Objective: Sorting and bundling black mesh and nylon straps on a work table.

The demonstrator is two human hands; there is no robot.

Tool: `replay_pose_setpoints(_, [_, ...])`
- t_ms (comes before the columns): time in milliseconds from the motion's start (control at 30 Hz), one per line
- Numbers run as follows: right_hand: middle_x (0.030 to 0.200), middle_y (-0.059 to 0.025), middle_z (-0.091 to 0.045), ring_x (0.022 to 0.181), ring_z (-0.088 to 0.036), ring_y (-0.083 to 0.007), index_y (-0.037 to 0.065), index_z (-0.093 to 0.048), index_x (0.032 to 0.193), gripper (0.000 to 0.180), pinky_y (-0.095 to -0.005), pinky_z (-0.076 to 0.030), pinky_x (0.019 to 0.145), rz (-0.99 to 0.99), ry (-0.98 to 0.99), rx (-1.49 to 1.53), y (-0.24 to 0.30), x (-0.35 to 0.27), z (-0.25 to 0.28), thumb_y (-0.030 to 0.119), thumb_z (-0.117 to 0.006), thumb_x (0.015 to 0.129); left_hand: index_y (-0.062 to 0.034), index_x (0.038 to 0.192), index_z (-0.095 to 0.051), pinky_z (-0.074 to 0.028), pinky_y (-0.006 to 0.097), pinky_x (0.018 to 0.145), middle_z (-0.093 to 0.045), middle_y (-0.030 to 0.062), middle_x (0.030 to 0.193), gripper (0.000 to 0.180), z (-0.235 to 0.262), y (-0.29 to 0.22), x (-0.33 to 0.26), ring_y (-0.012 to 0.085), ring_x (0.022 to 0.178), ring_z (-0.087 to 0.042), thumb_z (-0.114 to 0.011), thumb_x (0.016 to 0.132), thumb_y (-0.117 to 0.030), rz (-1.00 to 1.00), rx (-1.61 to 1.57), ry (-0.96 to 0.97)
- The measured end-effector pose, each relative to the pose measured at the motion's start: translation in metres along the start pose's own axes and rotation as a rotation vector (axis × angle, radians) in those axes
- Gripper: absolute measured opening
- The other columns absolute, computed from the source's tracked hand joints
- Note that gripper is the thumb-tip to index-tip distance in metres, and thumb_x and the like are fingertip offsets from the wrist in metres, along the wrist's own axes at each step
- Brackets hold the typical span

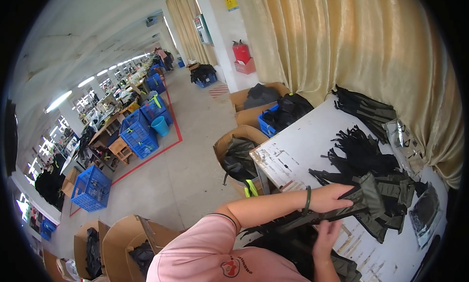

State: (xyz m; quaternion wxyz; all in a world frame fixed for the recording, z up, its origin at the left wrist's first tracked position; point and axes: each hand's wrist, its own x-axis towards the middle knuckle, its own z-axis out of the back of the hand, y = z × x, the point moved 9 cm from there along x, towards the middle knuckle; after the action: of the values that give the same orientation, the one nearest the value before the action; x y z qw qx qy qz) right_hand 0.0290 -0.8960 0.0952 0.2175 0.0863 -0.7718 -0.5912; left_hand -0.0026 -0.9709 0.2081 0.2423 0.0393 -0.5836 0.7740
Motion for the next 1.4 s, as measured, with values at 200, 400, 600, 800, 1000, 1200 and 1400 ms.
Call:
replay_pose_setpoints(200, [0.113,-0.011,-0.046,0.1,-0.046,-0.023,0.001,-0.041,0.119,0.049,-0.0328,-0.036,0.088,0.379,-0.182,-0.538,0.084,0.01,0.047,0.015,-0.062,0.078,-0.0005,0.109,-0.047,-0.044,0.04,0.078,-0.057,0.0236,0.095,0.033,-0.026,0.066,-0.054,0.0371,0.091,-0.056,-0.046,0.091,-0.029,0.211,0.229,0.071])
replay_pose_setpoints(400, [0.093,-0.0133,-0.06,0.085,-0.055,-0.033,0.004,-0.056,0.096,0.027,-0.0371,-0.039,0.077,0.189,0.149,-1.126,0.062,0.001,0.025,0.001,-0.063,0.07,-0.0013,0.099,-0.052,-0.043,0.036,0.075,-0.059,0.0175,0.087,0.026,-0.072,0.115,-0.071,0.0283,0.083,-0.057,-0.045,0.092,-0.025,0.231,0.051,0.1])
replay_pose_setpoints(600, [0.086,-0.0191,-0.061,0.077,-0.059,-0.0379,0.004,-0.055,0.098,0.023,-0.0412,-0.044,0.067,0.054,0.106,-1.1,0.009,-0.015,0.069,-0.002,-0.055,0.075,-0.0031,0.093,-0.054,-0.043,0.029,0.065,-0.058,0.0064,0.077,0.017,-0.101,0.156,-0.074,0.0137,0.071,-0.053,-0.055,0.087,-0.019,0.369,-0.091,0.123])
replay_pose_setpoints(800, [0.081,-0.0197,-0.062,0.074,-0.06,-0.0372,0.003,-0.06,0.095,0.02,-0.0399,-0.047,0.064,0.081,0.128,-1.009,0.019,-0.009,0.072,0.001,-0.057,0.076,-0.005,0.084,-0.052,-0.042,0.029,0.059,-0.055,0.0039,0.071,0.017,-0.111,0.163,-0.061,0.0123,0.066,-0.05,-0.061,0.083,-0.019,0.355,-0.085,0.056])
replay_pose_setpoints(1000, [0.073,-0.0195,-0.061,0.068,-0.06,-0.0359,0.003,-0.064,0.083,0.01,-0.0385,-0.047,0.059,0.01,0.255,-1.047,0.021,-0.006,0.083,0.007,-0.061,0.075,-0.0059,0.079,-0.049,-0.039,0.032,0.055,-0.053,0.0059,0.068,0.016,-0.117,0.145,-0.054,0.0173,0.061,-0.05,-0.062,0.08,-0.016,0.349,0.017,0.155])
replay_pose_setpoints(1200, [0.056,-0.0131,-0.049,0.051,-0.049,-0.0247,0.0,-0.051,0.067,0.016,-0.0344,-0.04,0.051,0.008,-0.005,-1.028,0.017,-0.008,0.113,0.008,-0.057,0.079,-0.0069,0.083,-0.048,-0.04,0.039,0.06,-0.054,0.0115,0.07,0.013,-0.127,0.1,-0.052,0.0312,0.066,-0.053,-0.059,0.079,-0.012,0.198,0.135,0.196])
replay_pose_setpoints(1400, [0.056,0.0031,-0.043,0.054,-0.037,-0.0062,0.005,-0.041,0.06,0.028,-0.0253,-0.032,0.049,-0.312,-0.096,-0.333,-0.056,-0.02,0.154,0.011,-0.052,0.085,-0.0063,0.085,-0.047,-0.041,0.041,0.062,-0.054,0.0126,0.072,0.016,-0.123,0.096,-0.055,0.0339,0.071,-0.054,-0.06,0.08,-0.014,0.181,0.188,0.192])
